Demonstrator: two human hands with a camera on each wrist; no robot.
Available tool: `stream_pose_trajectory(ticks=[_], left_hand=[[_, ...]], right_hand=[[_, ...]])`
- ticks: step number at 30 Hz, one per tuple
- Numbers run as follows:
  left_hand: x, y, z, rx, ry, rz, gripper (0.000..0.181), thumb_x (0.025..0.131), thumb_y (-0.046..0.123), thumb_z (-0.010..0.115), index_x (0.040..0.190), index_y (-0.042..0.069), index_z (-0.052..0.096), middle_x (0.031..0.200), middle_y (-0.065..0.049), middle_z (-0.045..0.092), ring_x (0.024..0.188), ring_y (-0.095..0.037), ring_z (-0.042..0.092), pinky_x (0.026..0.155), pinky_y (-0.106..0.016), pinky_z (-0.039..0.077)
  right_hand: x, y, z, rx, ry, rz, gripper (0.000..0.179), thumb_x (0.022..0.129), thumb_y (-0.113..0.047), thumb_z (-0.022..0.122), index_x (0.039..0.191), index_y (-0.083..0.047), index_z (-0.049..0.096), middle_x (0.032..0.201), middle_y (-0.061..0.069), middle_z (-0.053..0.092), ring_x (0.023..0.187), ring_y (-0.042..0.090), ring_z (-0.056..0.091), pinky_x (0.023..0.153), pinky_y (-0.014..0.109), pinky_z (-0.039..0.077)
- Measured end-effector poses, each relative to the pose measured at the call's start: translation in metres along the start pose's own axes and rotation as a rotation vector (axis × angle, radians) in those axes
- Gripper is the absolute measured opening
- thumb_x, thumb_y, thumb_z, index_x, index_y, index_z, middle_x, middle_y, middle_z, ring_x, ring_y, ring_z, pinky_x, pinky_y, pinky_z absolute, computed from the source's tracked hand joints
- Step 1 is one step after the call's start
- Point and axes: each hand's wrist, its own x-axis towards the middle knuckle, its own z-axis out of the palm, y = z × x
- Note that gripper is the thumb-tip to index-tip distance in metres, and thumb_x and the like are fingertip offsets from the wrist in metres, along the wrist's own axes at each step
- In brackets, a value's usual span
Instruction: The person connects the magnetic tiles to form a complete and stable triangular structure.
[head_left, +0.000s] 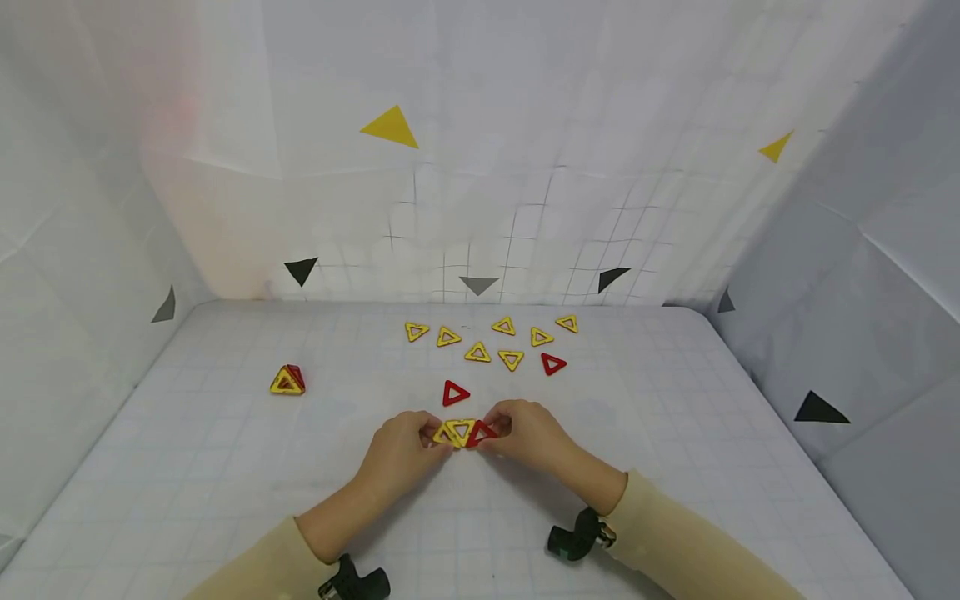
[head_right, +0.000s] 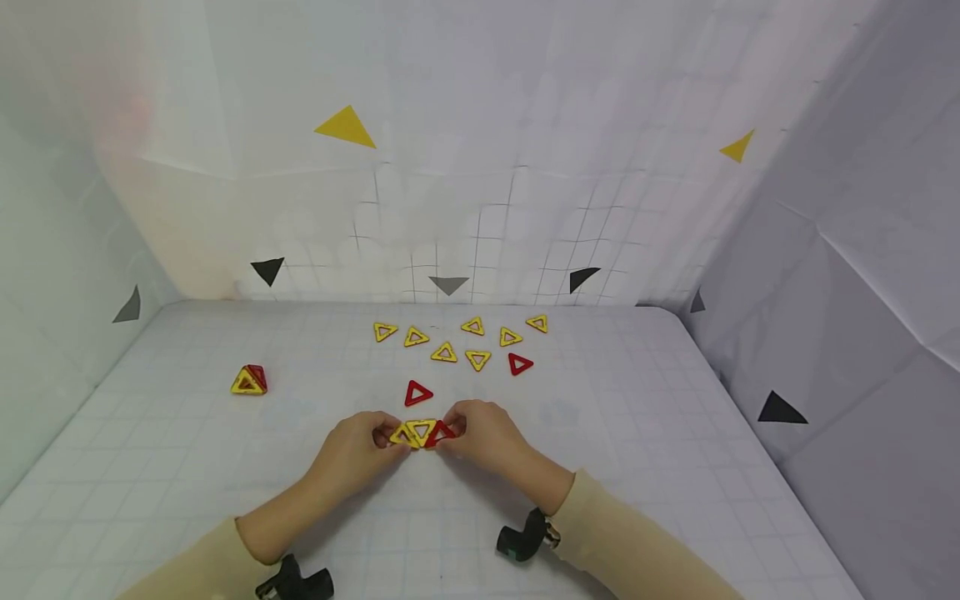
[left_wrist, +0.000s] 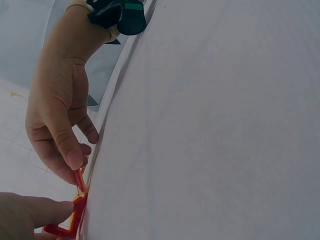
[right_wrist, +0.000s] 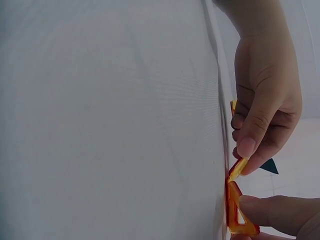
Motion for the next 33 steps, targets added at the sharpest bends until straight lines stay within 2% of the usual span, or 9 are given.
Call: stream_pose_trajectory(ticks=[6,16,23,27,33], left_hand=[[-0.001,0.001,-0.001,0.008,0.015,0.044,0.027,0.081,0.017,0.084,0.103,0.004,0.073,0.083,0.004,0.062,0.073,-0.01,0.054,0.064,-0.027,0.046],[0.0,-0.002,0.002,0.011,0.038,0.062,0.029,0.083,0.022,0.084,0.104,0.006,0.074,0.08,0.006,0.06,0.073,-0.01,0.052,0.065,-0.028,0.046],[0.003,-0.005,0.001,-0.035,0.017,0.058,0.031,0.083,0.023,0.084,0.106,0.007,0.074,0.093,0.001,0.068,0.082,-0.012,0.058,0.073,-0.032,0.05],[0.005,-0.006,0.0,-0.067,0.016,0.066,0.03,0.082,0.022,0.085,0.105,0.007,0.074,0.094,0.001,0.069,0.083,-0.011,0.061,0.074,-0.033,0.051],[0.01,-0.012,0.0,-0.11,-0.003,0.076,0.028,0.081,0.024,0.085,0.103,0.01,0.074,0.093,0.003,0.069,0.08,-0.007,0.061,0.072,-0.03,0.052]], right_hand=[[0.0,0.002,0.001,0.005,0.002,-0.018,0.029,0.081,-0.023,0.086,0.104,-0.013,0.073,0.082,-0.008,0.062,0.077,0.013,0.056,0.068,0.027,0.05],[0.0,0.002,0.0,0.041,-0.009,-0.033,0.026,0.082,-0.017,0.084,0.104,-0.011,0.073,0.085,-0.007,0.064,0.079,0.014,0.057,0.071,0.027,0.052],[0.001,0.0,0.0,0.062,0.013,-0.053,0.021,0.083,-0.018,0.084,0.101,-0.015,0.074,0.088,-0.008,0.066,0.081,0.012,0.058,0.071,0.027,0.052],[0.002,-0.002,0.0,0.068,0.012,-0.062,0.019,0.083,-0.019,0.084,0.1,-0.016,0.075,0.092,-0.01,0.069,0.087,0.011,0.06,0.077,0.03,0.052],[0.004,-0.001,0.0,0.06,0.017,-0.061,0.019,0.083,-0.021,0.083,0.1,-0.019,0.075,0.095,-0.009,0.068,0.091,0.014,0.06,0.074,0.03,0.052]])
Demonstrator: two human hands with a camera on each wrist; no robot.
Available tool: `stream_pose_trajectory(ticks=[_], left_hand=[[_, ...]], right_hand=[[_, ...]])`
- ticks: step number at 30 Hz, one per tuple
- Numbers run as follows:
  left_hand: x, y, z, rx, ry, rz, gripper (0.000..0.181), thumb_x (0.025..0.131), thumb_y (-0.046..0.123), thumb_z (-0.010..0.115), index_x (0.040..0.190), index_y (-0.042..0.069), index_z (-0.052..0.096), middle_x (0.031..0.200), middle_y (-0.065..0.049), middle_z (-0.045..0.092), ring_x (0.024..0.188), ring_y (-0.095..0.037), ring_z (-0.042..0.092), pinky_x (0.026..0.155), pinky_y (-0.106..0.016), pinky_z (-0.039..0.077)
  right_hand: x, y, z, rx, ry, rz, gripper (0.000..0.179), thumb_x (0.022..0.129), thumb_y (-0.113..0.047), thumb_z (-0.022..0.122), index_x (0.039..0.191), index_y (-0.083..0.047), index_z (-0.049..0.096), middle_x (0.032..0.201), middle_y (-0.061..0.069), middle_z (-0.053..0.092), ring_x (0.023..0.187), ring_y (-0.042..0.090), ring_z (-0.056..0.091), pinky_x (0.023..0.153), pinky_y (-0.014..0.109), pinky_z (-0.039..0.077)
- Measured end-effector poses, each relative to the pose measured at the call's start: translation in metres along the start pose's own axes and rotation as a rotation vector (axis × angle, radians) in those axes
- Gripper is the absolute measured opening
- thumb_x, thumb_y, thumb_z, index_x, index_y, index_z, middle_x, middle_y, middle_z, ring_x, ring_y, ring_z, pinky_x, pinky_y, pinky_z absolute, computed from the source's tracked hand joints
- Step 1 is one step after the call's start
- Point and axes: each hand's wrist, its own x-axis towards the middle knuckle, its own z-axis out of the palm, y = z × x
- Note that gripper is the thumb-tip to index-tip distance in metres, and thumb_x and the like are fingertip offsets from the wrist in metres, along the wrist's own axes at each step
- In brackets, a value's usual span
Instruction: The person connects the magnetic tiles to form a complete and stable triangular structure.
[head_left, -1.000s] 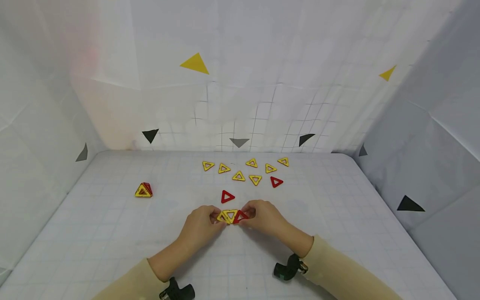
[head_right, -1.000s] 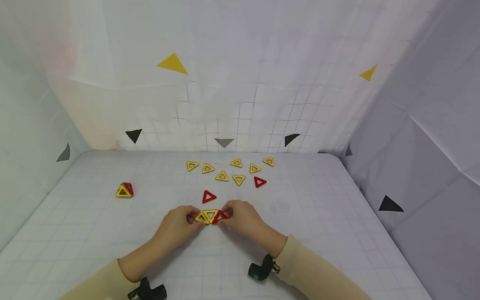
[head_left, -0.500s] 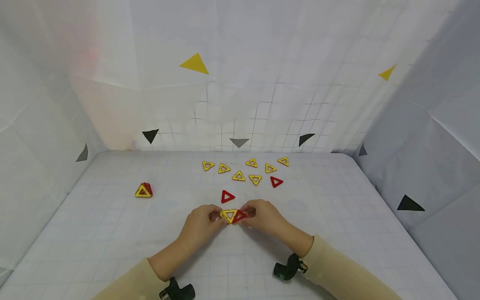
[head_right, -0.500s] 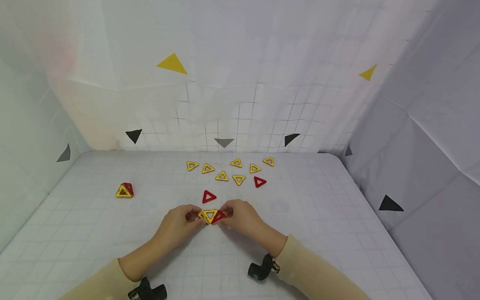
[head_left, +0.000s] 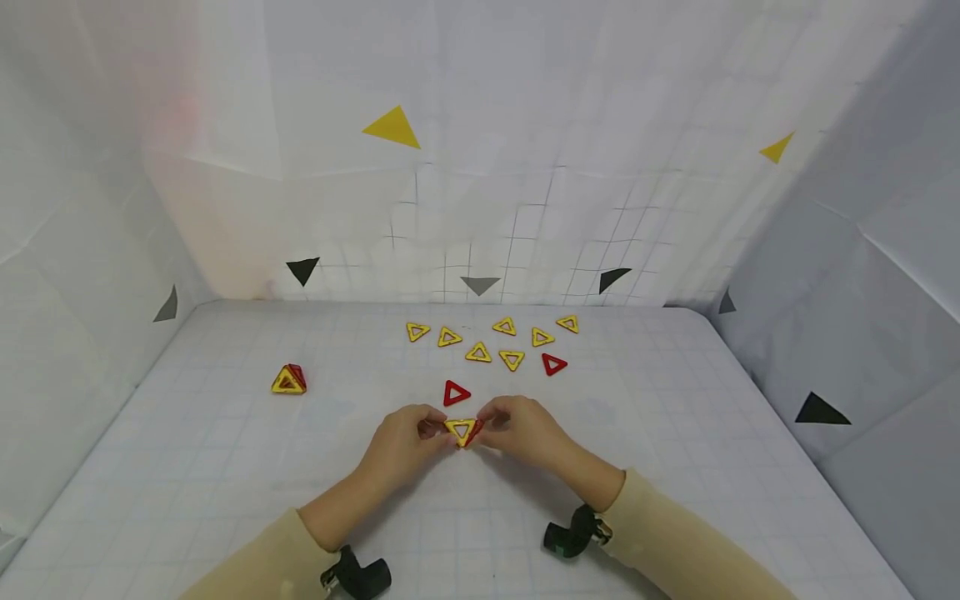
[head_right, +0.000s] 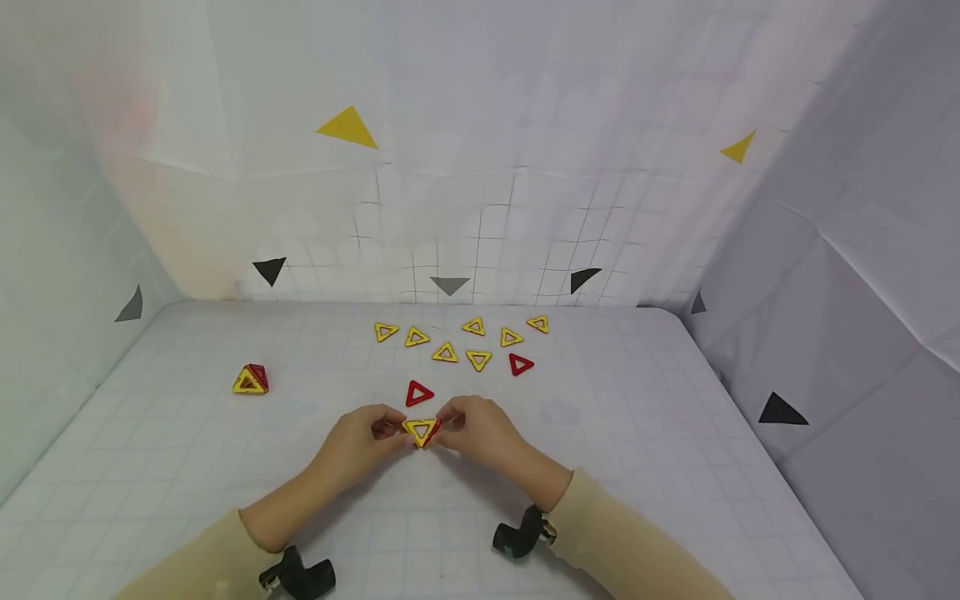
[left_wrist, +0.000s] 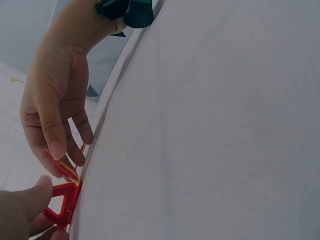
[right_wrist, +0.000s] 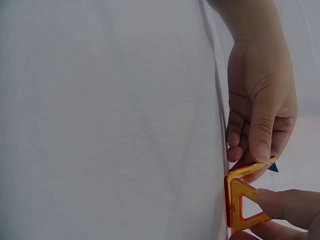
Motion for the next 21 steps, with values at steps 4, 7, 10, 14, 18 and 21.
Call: stream_pose_trajectory(ticks=[4,7,10,14,18,21], left_hand=[[0.004,-0.002,0.001,-0.011,-0.008,-0.019,0.028,0.08,0.025,0.086,0.101,0.011,0.073,0.09,0.004,0.067,0.078,-0.007,0.06,0.072,-0.029,0.052],[0.006,-0.003,0.003,-0.013,-0.008,-0.041,0.027,0.08,0.025,0.086,0.1,0.012,0.073,0.088,0.005,0.066,0.077,-0.008,0.06,0.072,-0.027,0.052],[0.008,-0.004,0.004,-0.03,-0.009,-0.046,0.027,0.079,0.025,0.087,0.099,0.012,0.073,0.088,0.005,0.066,0.077,-0.008,0.061,0.072,-0.027,0.053],[0.01,-0.004,0.003,-0.062,-0.02,-0.037,0.026,0.079,0.023,0.087,0.098,0.011,0.073,0.089,0.004,0.066,0.078,-0.008,0.062,0.073,-0.028,0.054],[0.01,-0.002,0.002,-0.08,-0.028,-0.032,0.024,0.08,0.022,0.086,0.096,0.01,0.073,0.088,0.003,0.065,0.078,-0.008,0.062,0.073,-0.028,0.053],[0.011,-0.002,0.001,-0.091,-0.029,-0.031,0.022,0.081,0.022,0.086,0.095,0.01,0.072,0.088,0.003,0.066,0.077,-0.008,0.063,0.072,-0.028,0.053]], right_hand=[[0.001,0.0,0.0,0.005,0.001,-0.007,0.019,0.084,-0.023,0.083,0.101,-0.019,0.074,0.095,-0.009,0.069,0.091,0.013,0.061,0.075,0.03,0.051],[0.001,-0.001,-0.001,0.014,-0.004,-0.012,0.019,0.084,-0.022,0.082,0.101,-0.019,0.074,0.095,-0.009,0.069,0.091,0.012,0.061,0.076,0.031,0.051],[0.002,-0.001,-0.001,0.025,-0.013,-0.011,0.019,0.084,-0.022,0.082,0.101,-0.018,0.074,0.095,-0.01,0.069,0.09,0.011,0.061,0.077,0.031,0.051],[0.002,-0.003,-0.001,0.041,-0.023,-0.009,0.019,0.085,-0.021,0.082,0.101,-0.017,0.074,0.094,-0.01,0.068,0.09,0.011,0.061,0.076,0.031,0.051],[0.002,-0.004,-0.001,0.053,-0.025,-0.009,0.018,0.085,-0.021,0.081,0.101,-0.017,0.074,0.092,-0.01,0.068,0.089,0.011,0.062,0.075,0.031,0.052],[0.003,-0.005,-0.001,0.059,-0.019,-0.008,0.016,0.086,-0.022,0.081,0.1,-0.017,0.074,0.091,-0.01,0.068,0.089,0.011,0.062,0.077,0.031,0.052]])
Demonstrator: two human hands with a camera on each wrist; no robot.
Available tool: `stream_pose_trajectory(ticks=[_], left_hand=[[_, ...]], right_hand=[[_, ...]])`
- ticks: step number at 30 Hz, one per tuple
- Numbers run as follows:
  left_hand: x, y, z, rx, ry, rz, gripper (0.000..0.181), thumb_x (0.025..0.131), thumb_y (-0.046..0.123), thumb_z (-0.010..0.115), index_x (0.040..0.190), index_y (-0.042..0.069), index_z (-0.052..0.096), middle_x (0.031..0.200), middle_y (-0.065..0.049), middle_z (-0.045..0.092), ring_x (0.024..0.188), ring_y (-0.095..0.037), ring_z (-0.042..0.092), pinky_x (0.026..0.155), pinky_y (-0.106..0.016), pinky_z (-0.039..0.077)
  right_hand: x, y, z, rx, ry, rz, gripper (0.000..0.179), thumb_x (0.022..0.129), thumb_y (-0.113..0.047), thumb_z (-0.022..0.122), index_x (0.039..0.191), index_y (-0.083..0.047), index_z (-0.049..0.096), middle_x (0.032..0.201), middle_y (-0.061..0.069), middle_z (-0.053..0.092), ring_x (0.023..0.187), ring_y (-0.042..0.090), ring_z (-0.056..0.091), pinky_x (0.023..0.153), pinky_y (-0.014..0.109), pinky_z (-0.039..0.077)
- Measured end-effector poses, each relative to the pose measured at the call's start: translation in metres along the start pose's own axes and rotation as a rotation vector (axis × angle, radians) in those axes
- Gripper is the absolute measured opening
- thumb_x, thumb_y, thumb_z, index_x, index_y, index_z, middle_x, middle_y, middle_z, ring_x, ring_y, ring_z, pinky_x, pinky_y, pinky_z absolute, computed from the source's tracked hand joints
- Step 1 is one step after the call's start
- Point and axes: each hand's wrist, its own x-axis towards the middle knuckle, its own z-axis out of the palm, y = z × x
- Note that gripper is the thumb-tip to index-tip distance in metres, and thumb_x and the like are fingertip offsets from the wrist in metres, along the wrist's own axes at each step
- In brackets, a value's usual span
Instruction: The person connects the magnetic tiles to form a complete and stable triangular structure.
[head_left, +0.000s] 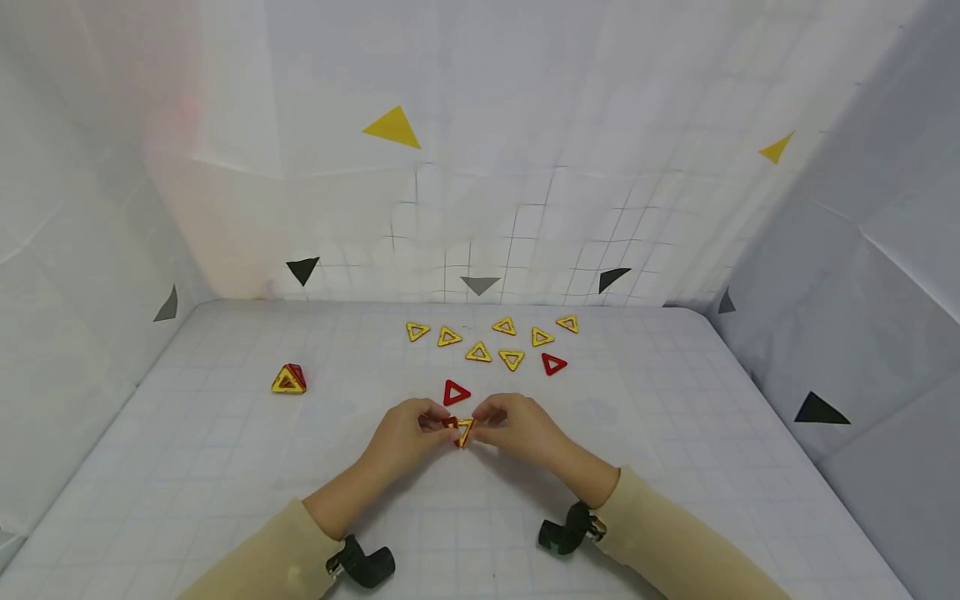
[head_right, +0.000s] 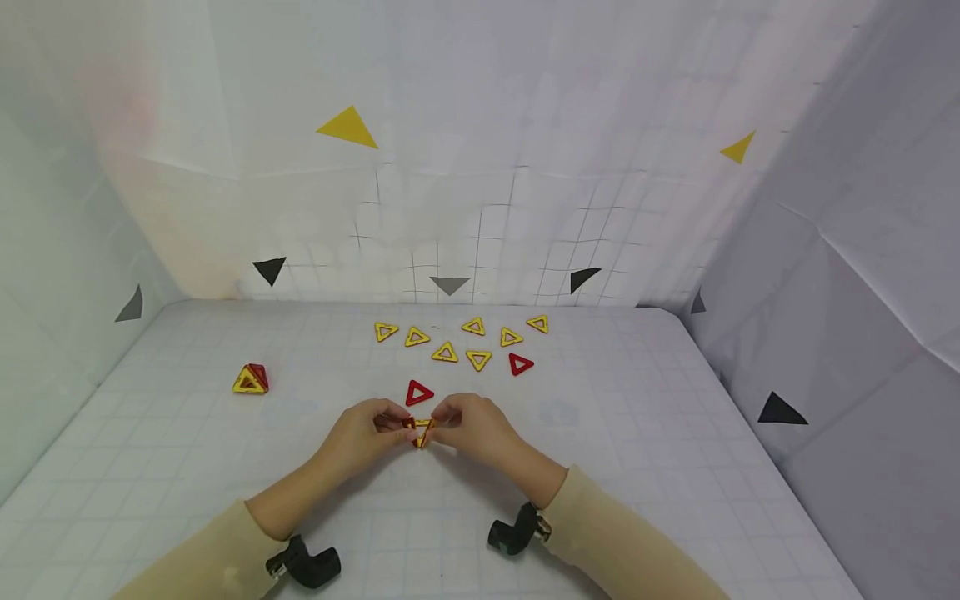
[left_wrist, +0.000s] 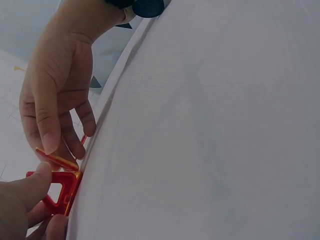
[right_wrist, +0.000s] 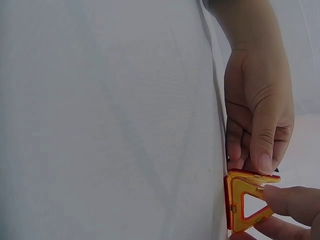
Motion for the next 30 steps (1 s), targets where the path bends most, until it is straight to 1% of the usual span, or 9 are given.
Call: stream_pose_trajectory(ticks=[3,5,11,20,23,27,30], left_hand=[[0.0003,-0.0004,0.0003,-0.009,-0.003,-0.002,0.023,0.081,0.023,0.086,0.094,0.01,0.072,0.09,0.002,0.066,0.077,-0.007,0.064,0.072,-0.027,0.054],[0.0,-0.0011,0.0008,-0.011,-0.006,0.009,0.024,0.081,0.023,0.086,0.095,0.01,0.072,0.09,0.001,0.066,0.078,-0.008,0.065,0.072,-0.027,0.054],[0.0008,-0.0024,0.0017,-0.028,-0.01,-0.008,0.025,0.081,0.025,0.085,0.096,0.01,0.072,0.09,0.002,0.066,0.078,-0.008,0.065,0.073,-0.026,0.055],[0.0011,-0.0019,0.0024,-0.013,-0.016,-0.005,0.025,0.082,0.021,0.084,0.098,0.007,0.071,0.088,0.002,0.064,0.077,-0.008,0.064,0.071,-0.025,0.054],[0.0006,-0.0018,0.0025,-0.018,-0.014,-0.004,0.029,0.08,0.022,0.086,0.099,0.006,0.071,0.087,0.002,0.064,0.077,-0.008,0.063,0.071,-0.025,0.054],[0.0004,-0.0027,0.0034,-0.025,-0.016,0.005,0.039,0.077,0.025,0.089,0.105,0.004,0.072,0.088,0.001,0.064,0.077,-0.009,0.062,0.071,-0.025,0.054],[0.0006,-0.0038,0.0041,-0.018,-0.012,0.017,0.042,0.076,0.026,0.089,0.107,0.004,0.073,0.088,0.002,0.064,0.077,-0.009,0.062,0.07,-0.025,0.053]], right_hand=[[0.0001,-0.001,0.0002,0.011,0.003,0.005,0.015,0.086,-0.023,0.08,0.099,-0.018,0.074,0.091,-0.01,0.068,0.09,0.011,0.062,0.078,0.032,0.051],[0.0001,-0.0019,0.0002,0.018,0.004,0.007,0.014,0.087,-0.024,0.079,0.099,-0.018,0.075,0.091,-0.011,0.069,0.09,0.011,0.062,0.079,0.032,0.051],[0.0009,-0.0026,0.0002,0.027,0.006,-0.002,0.015,0.088,-0.027,0.078,0.099,-0.018,0.075,0.091,-0.01,0.07,0.089,0.01,0.064,0.08,0.033,0.052],[0.0035,0.0005,0.0015,0.035,0.0,-0.003,0.016,0.089,-0.032,0.077,0.099,-0.02,0.076,0.091,-0.012,0.071,0.088,0.009,0.065,0.081,0.033,0.054],[0.0044,0.0017,0.002,0.038,-0.001,-0.007,0.017,0.089,-0.033,0.077,0.099,-0.019,0.076,0.091,-0.012,0.071,0.087,0.008,0.066,0.08,0.033,0.054],[0.0052,0.0022,0.0023,0.042,-0.004,-0.005,0.017,0.088,-0.033,0.078,0.098,-0.02,0.077,0.091,-0.012,0.071,0.086,0.008,0.065,0.08,0.033,0.054],[0.0057,0.0017,0.0027,0.039,-0.005,0.0,0.016,0.088,-0.033,0.078,0.098,-0.02,0.077,0.09,-0.012,0.071,0.087,0.008,0.065,0.081,0.033,0.054]])
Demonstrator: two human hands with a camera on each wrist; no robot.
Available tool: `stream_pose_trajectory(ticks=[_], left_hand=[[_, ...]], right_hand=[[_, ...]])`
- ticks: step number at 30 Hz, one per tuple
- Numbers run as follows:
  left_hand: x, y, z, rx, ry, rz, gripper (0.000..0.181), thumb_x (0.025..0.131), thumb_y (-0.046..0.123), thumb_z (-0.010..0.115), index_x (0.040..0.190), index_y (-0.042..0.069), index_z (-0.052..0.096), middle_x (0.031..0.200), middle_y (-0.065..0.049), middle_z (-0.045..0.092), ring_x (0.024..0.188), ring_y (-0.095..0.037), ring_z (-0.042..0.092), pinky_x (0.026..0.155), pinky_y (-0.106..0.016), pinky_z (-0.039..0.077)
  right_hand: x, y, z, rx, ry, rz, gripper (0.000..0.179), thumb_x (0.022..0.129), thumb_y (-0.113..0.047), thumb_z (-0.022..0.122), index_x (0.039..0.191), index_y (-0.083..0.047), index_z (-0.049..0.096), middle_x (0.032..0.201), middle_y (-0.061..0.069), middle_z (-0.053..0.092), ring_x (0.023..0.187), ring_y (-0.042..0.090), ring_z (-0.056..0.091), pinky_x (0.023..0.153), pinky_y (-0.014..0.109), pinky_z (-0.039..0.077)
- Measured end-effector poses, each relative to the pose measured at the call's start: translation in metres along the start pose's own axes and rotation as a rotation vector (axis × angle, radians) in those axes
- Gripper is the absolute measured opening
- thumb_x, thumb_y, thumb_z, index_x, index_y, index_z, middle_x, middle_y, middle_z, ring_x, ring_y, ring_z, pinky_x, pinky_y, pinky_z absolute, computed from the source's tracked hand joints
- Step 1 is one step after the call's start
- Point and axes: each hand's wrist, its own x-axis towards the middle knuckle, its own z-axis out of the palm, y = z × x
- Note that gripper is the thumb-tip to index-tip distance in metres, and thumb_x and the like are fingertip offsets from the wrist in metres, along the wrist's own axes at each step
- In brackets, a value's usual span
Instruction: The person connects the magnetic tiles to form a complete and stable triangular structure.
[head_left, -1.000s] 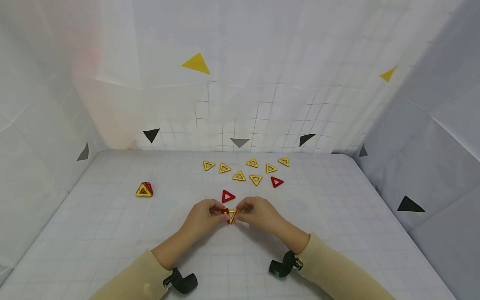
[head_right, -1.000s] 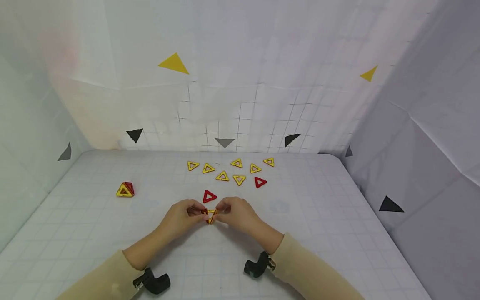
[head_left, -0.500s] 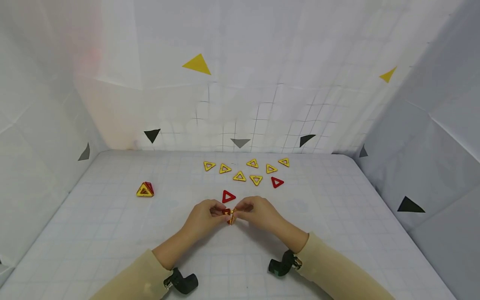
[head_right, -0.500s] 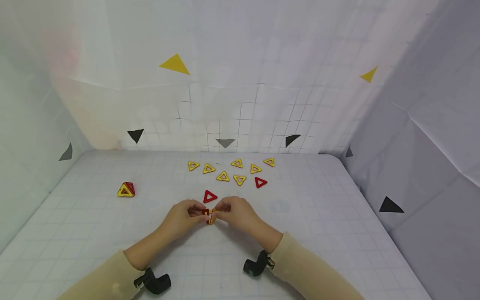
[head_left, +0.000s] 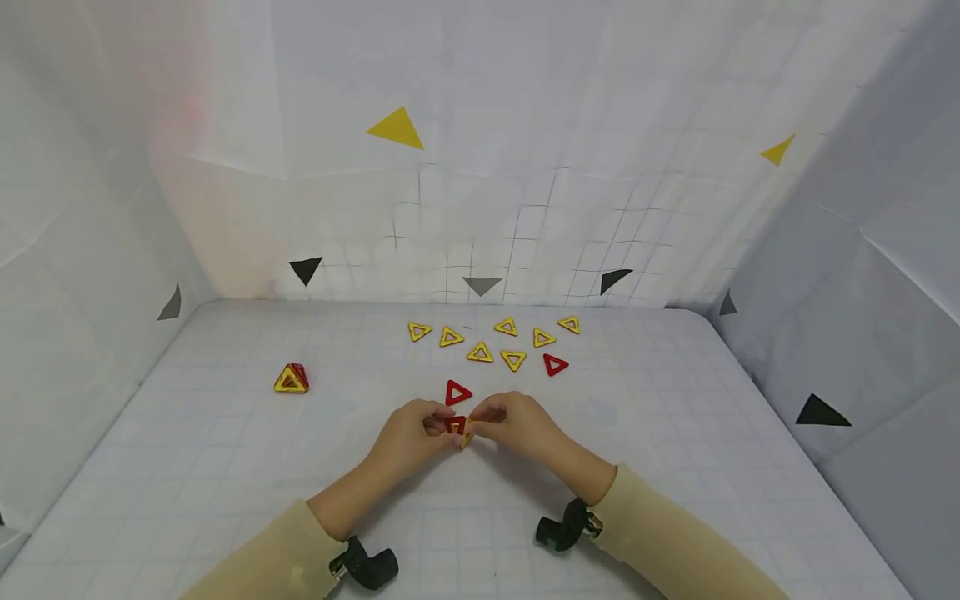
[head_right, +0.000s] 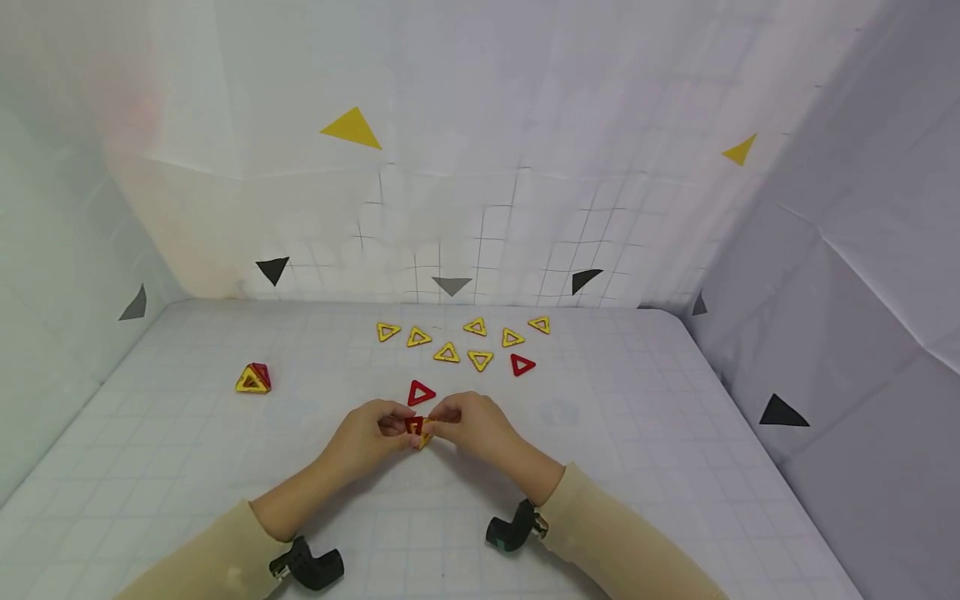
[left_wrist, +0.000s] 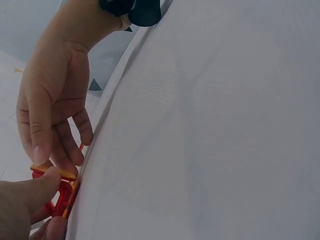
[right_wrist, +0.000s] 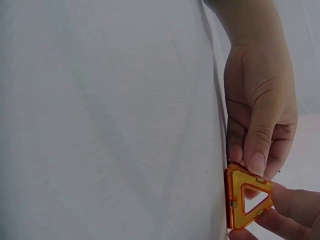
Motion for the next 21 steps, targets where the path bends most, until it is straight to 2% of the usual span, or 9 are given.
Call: stream_pose_trajectory(ticks=[8,21], left_hand=[[0.0,-0.0026,0.0018,0.017,0.021,0.024,0.039,0.076,0.027,0.089,0.103,0.005,0.073,0.088,0.001,0.065,0.077,-0.008,0.062,0.071,-0.025,0.054],[0.0,-0.0018,0.0015,0.0,-0.003,-0.005,0.039,0.077,0.029,0.088,0.106,0.007,0.073,0.092,0.002,0.067,0.08,-0.009,0.064,0.075,-0.026,0.055]], right_hand=[[0.0002,-0.0002,0.0001,-0.001,0.0,0.002,0.015,0.088,-0.034,0.078,0.096,-0.021,0.077,0.089,-0.012,0.072,0.086,0.008,0.065,0.081,0.034,0.054],[-0.0008,0.0007,-0.0006,0.004,-0.013,0.012,0.013,0.089,-0.031,0.078,0.096,-0.02,0.078,0.088,-0.012,0.072,0.083,0.008,0.063,0.077,0.031,0.053]])
